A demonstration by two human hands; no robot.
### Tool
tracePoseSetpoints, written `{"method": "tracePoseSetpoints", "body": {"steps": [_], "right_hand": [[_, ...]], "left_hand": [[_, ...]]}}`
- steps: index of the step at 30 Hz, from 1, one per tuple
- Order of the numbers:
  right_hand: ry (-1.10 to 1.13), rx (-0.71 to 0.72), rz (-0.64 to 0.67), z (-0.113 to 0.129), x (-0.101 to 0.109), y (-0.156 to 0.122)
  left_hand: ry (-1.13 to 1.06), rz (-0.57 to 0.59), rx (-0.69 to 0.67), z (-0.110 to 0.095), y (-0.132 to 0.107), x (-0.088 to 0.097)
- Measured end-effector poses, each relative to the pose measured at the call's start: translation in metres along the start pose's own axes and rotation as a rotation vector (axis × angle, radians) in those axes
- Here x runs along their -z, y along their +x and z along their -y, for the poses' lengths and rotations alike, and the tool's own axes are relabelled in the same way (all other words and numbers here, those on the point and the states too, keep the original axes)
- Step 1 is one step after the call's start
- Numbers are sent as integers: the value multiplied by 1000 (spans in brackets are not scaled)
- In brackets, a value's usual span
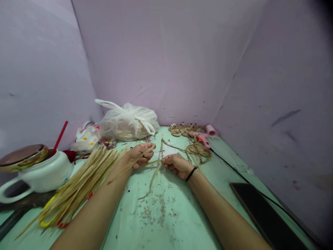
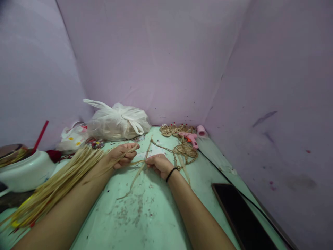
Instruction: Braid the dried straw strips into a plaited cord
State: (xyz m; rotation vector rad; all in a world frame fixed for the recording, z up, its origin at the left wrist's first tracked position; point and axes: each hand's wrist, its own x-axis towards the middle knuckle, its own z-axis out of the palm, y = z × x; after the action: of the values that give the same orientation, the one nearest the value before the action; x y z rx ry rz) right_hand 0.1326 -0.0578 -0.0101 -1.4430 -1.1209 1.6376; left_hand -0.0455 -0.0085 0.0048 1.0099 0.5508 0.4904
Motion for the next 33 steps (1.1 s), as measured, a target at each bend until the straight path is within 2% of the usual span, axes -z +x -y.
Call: {"method": "tracePoseSetpoints", "body": {"steps": [6,9,14,22,28,33], "right_hand": [[-10,-5,1,1,-1,-2],[-6,-2,7,1,0,-1],[-8,-3,-5,-1,0,1],[5,10,-1,-3,1,2],[-8,16,13,-4,2,3],[-21,13,8,-3,1,2]], "left_hand": [[-72,16,-31,-1,0,-2],[-84,23,-91,1,-1,-1],[-92,-41,-197,3,-4,-2],[-60,-24,-195,6,0,-2],[-73,-190,-125,7,5,1],[22,-115,-93,6,7,-2]]}}
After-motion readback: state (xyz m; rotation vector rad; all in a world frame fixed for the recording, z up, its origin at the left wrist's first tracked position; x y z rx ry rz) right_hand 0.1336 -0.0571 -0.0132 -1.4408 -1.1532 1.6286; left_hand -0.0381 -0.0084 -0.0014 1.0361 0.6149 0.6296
